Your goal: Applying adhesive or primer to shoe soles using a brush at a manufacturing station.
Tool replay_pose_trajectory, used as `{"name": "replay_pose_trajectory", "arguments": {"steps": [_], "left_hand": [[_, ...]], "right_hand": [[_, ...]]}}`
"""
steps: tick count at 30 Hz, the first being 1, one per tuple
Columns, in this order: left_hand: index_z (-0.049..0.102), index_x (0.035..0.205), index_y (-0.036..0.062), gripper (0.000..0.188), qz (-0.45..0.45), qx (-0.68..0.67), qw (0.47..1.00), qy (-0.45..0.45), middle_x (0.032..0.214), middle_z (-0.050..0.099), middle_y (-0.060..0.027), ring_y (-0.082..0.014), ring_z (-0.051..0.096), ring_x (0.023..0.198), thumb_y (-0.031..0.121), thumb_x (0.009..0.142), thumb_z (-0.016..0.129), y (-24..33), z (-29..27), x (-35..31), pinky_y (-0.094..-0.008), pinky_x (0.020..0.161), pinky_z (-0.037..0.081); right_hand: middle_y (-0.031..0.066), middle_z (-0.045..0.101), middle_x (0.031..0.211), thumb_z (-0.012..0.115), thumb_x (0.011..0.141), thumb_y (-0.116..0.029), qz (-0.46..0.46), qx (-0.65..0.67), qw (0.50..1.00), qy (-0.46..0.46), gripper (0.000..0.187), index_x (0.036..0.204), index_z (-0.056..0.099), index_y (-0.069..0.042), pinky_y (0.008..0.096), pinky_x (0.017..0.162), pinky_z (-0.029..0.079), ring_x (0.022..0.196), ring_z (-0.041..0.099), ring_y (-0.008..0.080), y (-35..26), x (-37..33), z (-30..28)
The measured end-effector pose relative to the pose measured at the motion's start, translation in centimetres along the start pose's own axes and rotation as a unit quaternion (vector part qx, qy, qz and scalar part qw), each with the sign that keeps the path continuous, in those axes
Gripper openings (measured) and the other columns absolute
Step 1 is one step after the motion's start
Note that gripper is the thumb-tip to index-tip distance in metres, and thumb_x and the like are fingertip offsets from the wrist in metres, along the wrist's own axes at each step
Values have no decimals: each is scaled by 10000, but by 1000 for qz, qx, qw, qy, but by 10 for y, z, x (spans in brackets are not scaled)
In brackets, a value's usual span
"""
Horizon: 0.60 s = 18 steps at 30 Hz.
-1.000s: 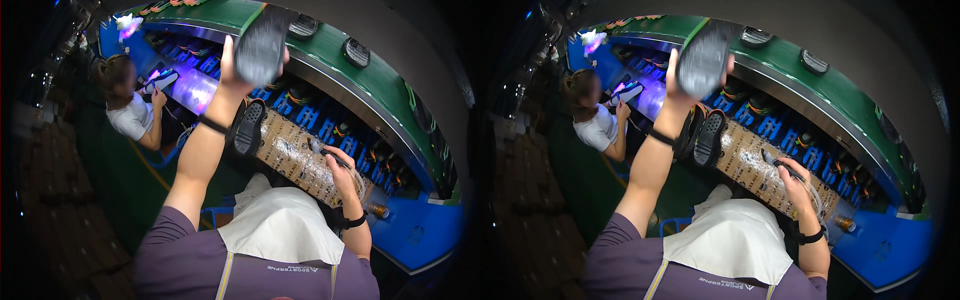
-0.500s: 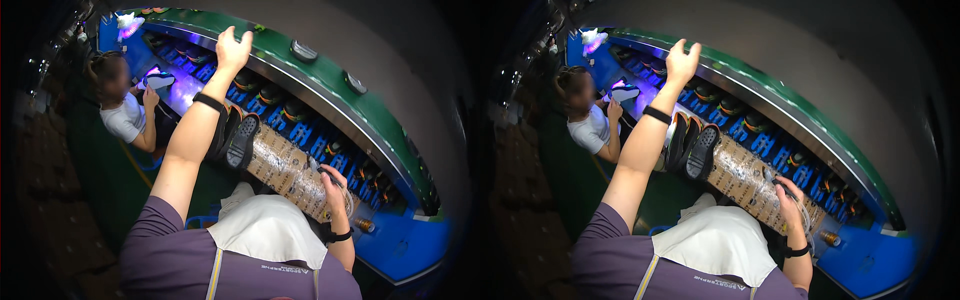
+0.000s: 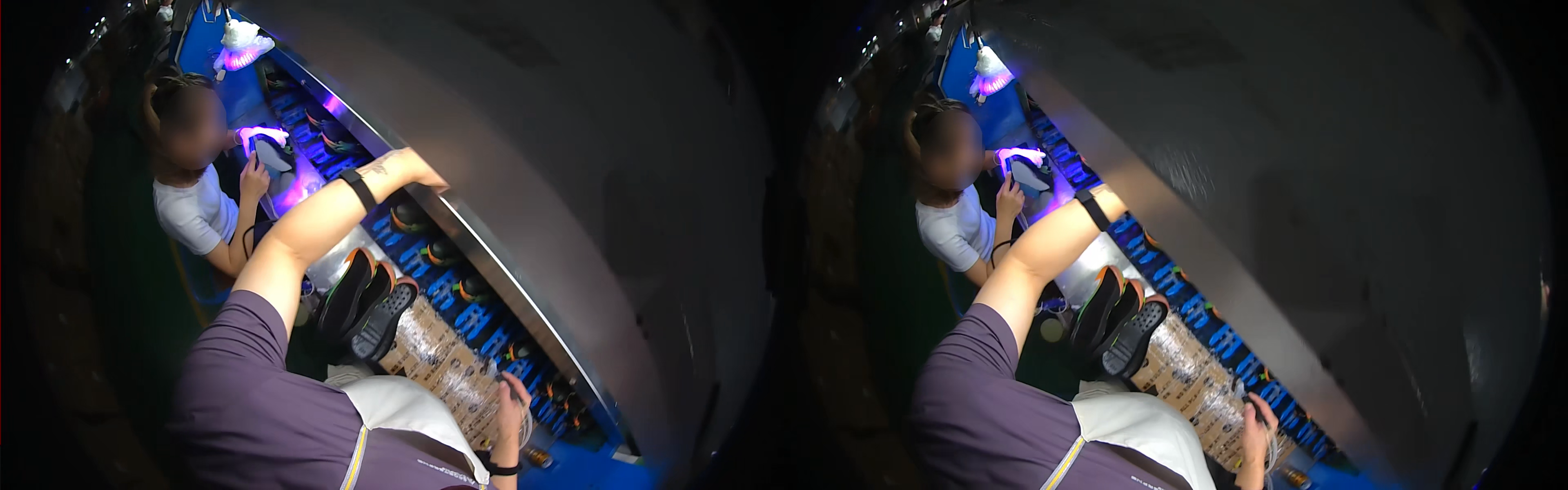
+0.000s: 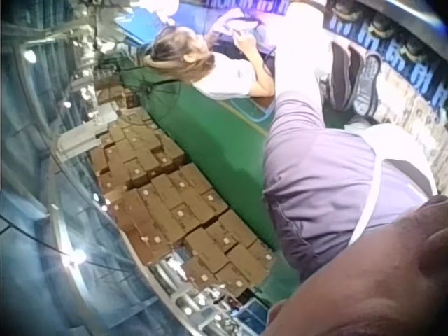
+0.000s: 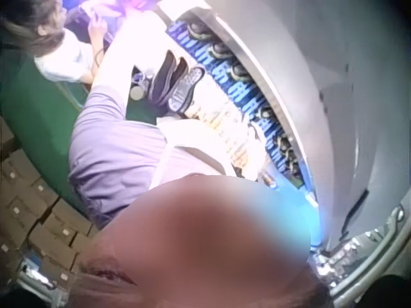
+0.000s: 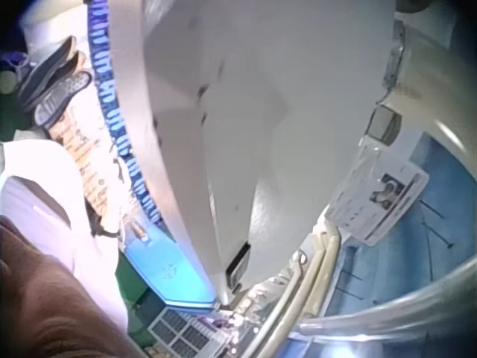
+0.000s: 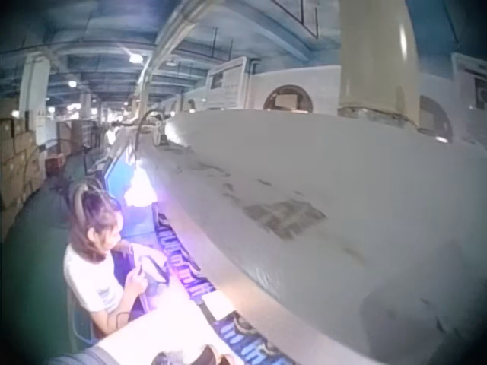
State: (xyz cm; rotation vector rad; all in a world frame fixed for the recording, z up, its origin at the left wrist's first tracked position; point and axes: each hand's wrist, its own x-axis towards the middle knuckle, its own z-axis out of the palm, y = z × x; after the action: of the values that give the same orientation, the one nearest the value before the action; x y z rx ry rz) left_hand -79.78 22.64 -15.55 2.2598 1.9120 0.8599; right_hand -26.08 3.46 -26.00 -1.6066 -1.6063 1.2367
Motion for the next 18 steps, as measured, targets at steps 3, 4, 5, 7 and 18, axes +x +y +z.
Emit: {"name": "replay_pose_trajectory", "arguments": {"steps": [3,4,5,7,18], "left_hand": [[752,1117,71,301,-78,43,995,55,1086,762,-199,-396,726,1035,287,920,677,-89,-11,9,-495,902,578],[752,1119,71,303,-118,70,988,75,1088,762,-199,-396,726,1037,287,921,677,-124,-16,10,-495,904,578],[751,1121,71,304,-154,92,980,85,1089,762,-199,-397,725,1040,288,922,676,-156,-20,12,-494,906,577],[750,1126,72,307,-232,135,958,101,1093,762,-199,-397,725,1045,290,924,675,-216,-33,10,-494,909,577],[745,1152,77,321,-366,170,909,108,1113,762,-200,-400,722,1071,299,933,669,-305,-67,39,-490,927,576]], "right_hand": [[23,721,910,719,958,-94,4,-30,999,14,250,1185,768,-3,264,764,500,813,607,101,-1,1,5],[18,713,884,719,958,-94,24,-20,999,7,248,1183,769,-2,262,757,498,799,604,100,8,4,5],[12,699,850,720,958,-100,44,-15,999,16,250,1180,767,5,266,752,498,788,601,100,10,5,7],[38,726,894,706,964,-130,49,-47,997,44,258,1176,769,4,274,776,513,812,637,122,3,5,16],[37,712,873,704,961,-151,100,-95,990,-6,291,1205,764,-5,274,762,506,800,628,123,-44,20,31]]}}
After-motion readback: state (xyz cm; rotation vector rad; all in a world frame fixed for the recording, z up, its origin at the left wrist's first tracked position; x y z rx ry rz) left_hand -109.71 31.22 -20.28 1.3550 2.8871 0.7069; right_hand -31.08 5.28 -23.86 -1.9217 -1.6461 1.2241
